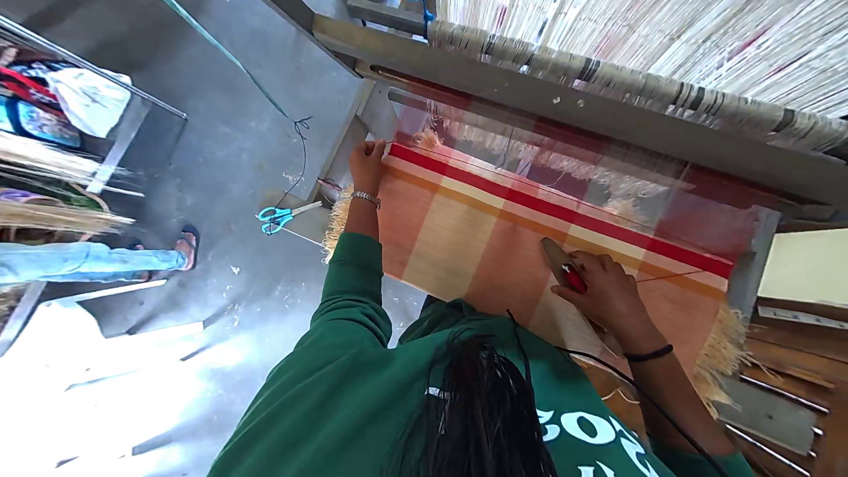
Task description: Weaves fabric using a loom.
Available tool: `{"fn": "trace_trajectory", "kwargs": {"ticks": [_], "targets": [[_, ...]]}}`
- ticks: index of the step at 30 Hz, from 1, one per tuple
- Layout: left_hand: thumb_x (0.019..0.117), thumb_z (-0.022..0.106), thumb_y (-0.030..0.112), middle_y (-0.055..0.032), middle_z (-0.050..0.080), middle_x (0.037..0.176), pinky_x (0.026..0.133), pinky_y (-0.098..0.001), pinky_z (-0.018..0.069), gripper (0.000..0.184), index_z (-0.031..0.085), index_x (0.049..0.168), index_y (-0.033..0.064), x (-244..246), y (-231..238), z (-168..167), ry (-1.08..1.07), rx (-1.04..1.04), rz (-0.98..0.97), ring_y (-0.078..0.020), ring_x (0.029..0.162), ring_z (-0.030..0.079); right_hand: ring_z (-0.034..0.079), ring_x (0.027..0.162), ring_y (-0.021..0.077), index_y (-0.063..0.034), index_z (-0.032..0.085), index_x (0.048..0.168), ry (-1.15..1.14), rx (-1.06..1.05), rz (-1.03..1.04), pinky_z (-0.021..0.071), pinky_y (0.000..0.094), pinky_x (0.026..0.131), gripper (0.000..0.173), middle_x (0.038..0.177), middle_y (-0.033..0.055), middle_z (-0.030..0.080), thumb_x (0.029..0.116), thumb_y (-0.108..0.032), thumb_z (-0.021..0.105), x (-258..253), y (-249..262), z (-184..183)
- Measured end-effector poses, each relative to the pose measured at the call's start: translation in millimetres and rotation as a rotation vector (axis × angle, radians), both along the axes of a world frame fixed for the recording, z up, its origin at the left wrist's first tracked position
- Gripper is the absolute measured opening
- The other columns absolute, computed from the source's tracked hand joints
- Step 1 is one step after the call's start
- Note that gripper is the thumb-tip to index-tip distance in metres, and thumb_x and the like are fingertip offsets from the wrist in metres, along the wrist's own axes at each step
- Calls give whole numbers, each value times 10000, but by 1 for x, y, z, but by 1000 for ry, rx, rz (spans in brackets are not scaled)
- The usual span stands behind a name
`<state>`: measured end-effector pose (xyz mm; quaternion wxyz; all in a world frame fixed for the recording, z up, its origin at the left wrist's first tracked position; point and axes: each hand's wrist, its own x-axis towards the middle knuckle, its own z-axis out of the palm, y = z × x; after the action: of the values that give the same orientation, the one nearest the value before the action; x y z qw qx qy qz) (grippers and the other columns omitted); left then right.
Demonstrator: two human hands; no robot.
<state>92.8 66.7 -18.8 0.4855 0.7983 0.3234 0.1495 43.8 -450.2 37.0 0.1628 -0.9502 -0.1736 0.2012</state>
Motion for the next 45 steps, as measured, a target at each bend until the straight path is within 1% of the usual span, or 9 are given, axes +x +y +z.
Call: {"fn": "trace_trajectory", "kwargs": {"ticks": [6, 14, 21, 30, 36, 39, 41, 43, 45], "targets": [[1035, 592, 335, -157, 695, 1059, 909, -373, 530, 405, 675, 1160, -42, -2, 1, 1, -30, -32, -22, -171, 942, 658, 636, 1078, 433, -47, 645, 1285, 5, 2, -105, 439, 699, 936, 703, 1133, 212, 680, 986, -665, 495, 5, -18, 2], [1050, 560, 286, -132, 655, 999, 842, -328, 513, 367, 641, 1122, -65, -1, -7, 7, -34, -36, -14, -128, 878, 612, 621, 1135, 459, -26, 728, 1100, -115, -46, -214, 425, 736, 927, 395, 1147, 229, 686, 1049, -370, 541, 10, -86, -8], [1057, 540, 288, -157, 668, 1017, 875, -356, 523, 388, 640, 1140, -77, 1, -5, 2, -26, -7, -33, -156, 905, 632, 619, 1105, 469, 32, 717, 1053, -200, 7, -213, 483, 609, 980, 247, 1093, 273, 670, 982, -21, 487, -1, -113, -8], [1056, 543, 339, -202, 644, 1126, 941, -393, 503, 453, 603, 1228, -76, -3, -15, 4, 60, 68, -97, -189, 992, 620, 653, 1096, 451, 18, 716, 1110, -239, -19, -380, 516, 654, 926, 222, 1129, 253, 689, 1010, -105, 561, 26, -93, 23], [1060, 526, 309, -239, 651, 1139, 961, -443, 497, 440, 606, 1236, -86, -3, -26, 11, 76, 114, -46, -256, 1024, 631, 686, 1072, 317, -7, 653, 1276, -482, 202, -277, 559, 482, 953, 332, 1196, 200, 685, 1062, -200, 489, 94, -27, 87], [1064, 517, 293, -253, 659, 1172, 997, -449, 500, 437, 615, 1245, -93, -3, -26, 12, 66, 96, -23, -282, 1079, 642, 556, 1322, 362, -35, 586, 1410, -552, 233, -177, 436, 514, 1127, 436, 1390, 208, 606, 1069, -285, 481, 148, 14, 89], [1067, 510, 293, -263, 663, 1171, 1005, -468, 498, 438, 624, 1236, -94, -3, -25, 14, 86, 119, -18, -307, 1089, 648, 413, 1454, 400, -58, 484, 1509, -526, 139, -182, 265, 612, 1210, 582, 1521, 213, 500, 1084, -445, 394, 187, 37, 73], [1063, 515, 313, -251, 672, 1161, 1006, -489, 492, 437, 643, 1216, -76, -1, -25, 15, 111, 145, 0, -313, 1093, 650, 440, 1420, 435, -46, 551, 1450, -549, 67, -230, 162, 672, 1215, 681, 1446, 231, 564, 1081, -562, 303, 210, 51, 49], [1056, 520, 358, -231, 685, 1162, 999, -550, 490, 450, 664, 1211, -40, 1, -22, 12, 141, 147, 23, -333, 1108, 654, 492, 1350, 445, -16, 630, 1308, -585, 31, -274, 200, 675, 1185, 723, 1344, 237, 619, 1075, -592, 261, 212, 57, 38]]}}
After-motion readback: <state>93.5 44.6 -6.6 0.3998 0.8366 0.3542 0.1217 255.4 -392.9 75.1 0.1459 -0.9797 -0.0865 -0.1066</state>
